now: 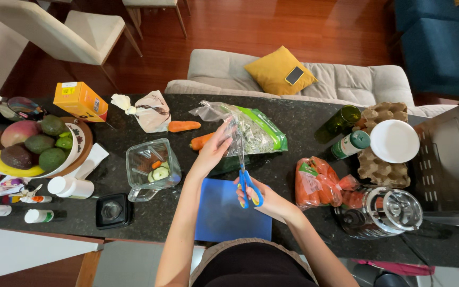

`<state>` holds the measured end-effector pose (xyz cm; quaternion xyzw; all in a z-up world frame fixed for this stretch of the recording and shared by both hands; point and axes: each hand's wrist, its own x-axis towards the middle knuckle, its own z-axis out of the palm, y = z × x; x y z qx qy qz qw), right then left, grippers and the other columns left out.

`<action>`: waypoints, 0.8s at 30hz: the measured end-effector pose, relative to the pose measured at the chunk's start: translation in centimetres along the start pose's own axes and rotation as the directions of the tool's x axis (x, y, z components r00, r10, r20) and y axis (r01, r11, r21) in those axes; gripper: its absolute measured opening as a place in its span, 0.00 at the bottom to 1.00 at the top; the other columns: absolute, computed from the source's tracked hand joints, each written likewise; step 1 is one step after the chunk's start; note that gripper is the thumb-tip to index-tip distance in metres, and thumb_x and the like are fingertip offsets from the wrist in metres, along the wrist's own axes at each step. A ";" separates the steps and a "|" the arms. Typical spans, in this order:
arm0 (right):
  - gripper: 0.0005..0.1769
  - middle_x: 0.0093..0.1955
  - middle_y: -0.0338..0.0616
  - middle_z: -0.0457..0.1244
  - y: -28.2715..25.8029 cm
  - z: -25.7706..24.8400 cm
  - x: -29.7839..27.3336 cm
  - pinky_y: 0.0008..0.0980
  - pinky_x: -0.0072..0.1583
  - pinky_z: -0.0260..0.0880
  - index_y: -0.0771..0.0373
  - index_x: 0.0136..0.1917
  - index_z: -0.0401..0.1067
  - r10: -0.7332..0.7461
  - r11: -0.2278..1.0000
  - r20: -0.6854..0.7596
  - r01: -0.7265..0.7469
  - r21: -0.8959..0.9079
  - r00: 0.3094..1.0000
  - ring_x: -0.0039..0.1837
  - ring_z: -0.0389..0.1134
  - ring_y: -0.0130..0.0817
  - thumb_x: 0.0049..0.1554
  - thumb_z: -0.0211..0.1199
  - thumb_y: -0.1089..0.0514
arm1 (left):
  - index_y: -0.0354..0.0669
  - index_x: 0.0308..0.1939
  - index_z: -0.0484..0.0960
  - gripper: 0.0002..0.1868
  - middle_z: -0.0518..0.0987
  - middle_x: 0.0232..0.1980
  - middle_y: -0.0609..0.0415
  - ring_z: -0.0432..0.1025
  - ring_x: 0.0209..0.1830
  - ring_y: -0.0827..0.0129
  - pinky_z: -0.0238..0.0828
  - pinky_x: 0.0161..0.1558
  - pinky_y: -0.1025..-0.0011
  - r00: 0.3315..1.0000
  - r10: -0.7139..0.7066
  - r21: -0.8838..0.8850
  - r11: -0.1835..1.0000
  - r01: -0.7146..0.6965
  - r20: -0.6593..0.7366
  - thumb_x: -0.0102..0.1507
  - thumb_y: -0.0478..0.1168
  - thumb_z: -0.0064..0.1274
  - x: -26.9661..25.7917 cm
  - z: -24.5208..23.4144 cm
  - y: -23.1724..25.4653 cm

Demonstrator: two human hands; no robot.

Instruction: The person slices a cucumber on a cutting board and puts the pieces into a blender jar. They cut open a bag of spinach with scissors, cut the spinach leaves, add them to the jar, peel a banana by hand and add it, fill the jar with water at the sink, then attach the jar to the blender base and operate the blender.

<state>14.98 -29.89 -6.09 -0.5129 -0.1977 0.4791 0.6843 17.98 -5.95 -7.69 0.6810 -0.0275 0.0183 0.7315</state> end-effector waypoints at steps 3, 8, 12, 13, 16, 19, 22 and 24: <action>0.19 0.42 0.35 0.56 0.6 -0.2 -0.1 0.29 0.48 0.64 0.66 0.62 0.64 -0.016 1.000 -0.015 0.017 0.017 1.000 0.43 0.59 0.25 0.67 0.58 0.48 | 0.48 0.82 0.54 0.35 0.63 0.81 0.49 0.67 0.67 0.73 0.69 0.65 0.72 0.998 0.042 -0.188 0.982 -0.035 0.037 0.72 0.33 0.46 -0.2 -0.2 -0.2; 0.20 0.39 0.37 0.57 1.4 -0.5 -0.3 0.30 0.43 0.64 0.68 0.58 0.65 -0.019 0.995 -0.015 0.018 -0.095 1.000 0.40 0.58 0.26 0.67 0.58 0.47 | 0.50 0.81 0.51 0.48 0.62 0.78 0.47 0.69 0.65 0.64 0.74 0.59 0.66 0.999 0.003 -0.379 0.925 0.011 0.036 0.61 0.23 0.55 -0.8 -0.3 0.1; 0.33 0.44 0.36 0.57 0.8 -0.6 -0.6 0.32 0.51 0.67 0.64 0.66 0.62 -0.048 0.997 0.184 0.058 -0.054 0.982 0.47 0.63 0.29 0.63 0.58 0.36 | 0.50 0.81 0.51 0.54 0.62 0.79 0.48 0.68 0.67 0.60 0.77 0.55 0.65 0.997 -0.059 -0.396 0.915 0.075 0.053 0.55 0.21 0.58 -1.3 -0.2 0.6; 0.36 0.46 0.36 0.58 0.7 -0.6 -0.7 0.32 0.52 0.68 0.63 0.68 0.61 -0.058 0.996 0.204 0.071 -0.059 0.977 0.48 0.64 0.29 0.61 0.57 0.33 | 0.50 0.81 0.51 0.56 0.62 0.79 0.48 0.67 0.71 0.61 0.76 0.55 0.65 0.997 -0.032 -0.409 0.911 0.056 0.066 0.54 0.20 0.59 -1.4 0.0 0.7; 0.41 0.49 0.37 0.59 0.5 -0.8 -0.8 0.32 0.55 0.68 0.62 0.69 0.59 -0.056 0.995 0.206 0.072 -0.071 0.977 0.51 0.65 0.30 0.59 0.57 0.29 | 0.51 0.82 0.49 0.59 0.63 0.79 0.47 0.64 0.74 0.61 0.74 0.60 0.66 0.994 -0.007 -0.371 0.927 0.046 0.106 0.52 0.18 0.61 -1.8 0.5 0.7; 0.37 0.46 0.38 0.59 1.0 -1.0 -0.6 0.34 0.53 0.67 0.64 0.67 0.61 -0.032 0.997 0.135 0.042 -0.069 0.990 0.49 0.64 0.31 0.61 0.59 0.32 | 0.51 0.83 0.48 0.60 0.63 0.79 0.47 0.66 0.73 0.61 0.76 0.58 0.65 0.992 -0.013 -0.390 0.919 0.060 0.122 0.52 0.19 0.61 -2.0 0.6 1.0; 0.34 0.43 0.40 0.58 1.8 -1.0 -0.7 0.36 0.50 0.65 0.67 0.65 0.62 -0.059 0.996 0.124 0.066 -0.052 0.991 0.46 0.62 0.32 0.64 0.59 0.34 | 0.51 0.83 0.47 0.60 0.62 0.79 0.47 0.66 0.72 0.60 0.76 0.59 0.65 0.991 -0.028 -0.403 0.912 0.078 0.128 0.52 0.19 0.61 -2.2 0.6 1.4; 0.32 0.44 0.40 0.57 2.0 -1.2 -1.0 0.36 0.50 0.64 0.68 0.64 0.62 -0.038 0.999 0.108 0.041 -0.021 0.993 0.45 0.61 0.33 0.66 0.59 0.37 | 0.51 0.83 0.46 0.60 0.61 0.80 0.47 0.65 0.72 0.61 0.76 0.57 0.65 0.989 -0.025 -0.389 0.918 0.080 0.144 0.53 0.19 0.60 -2.2 0.7 1.7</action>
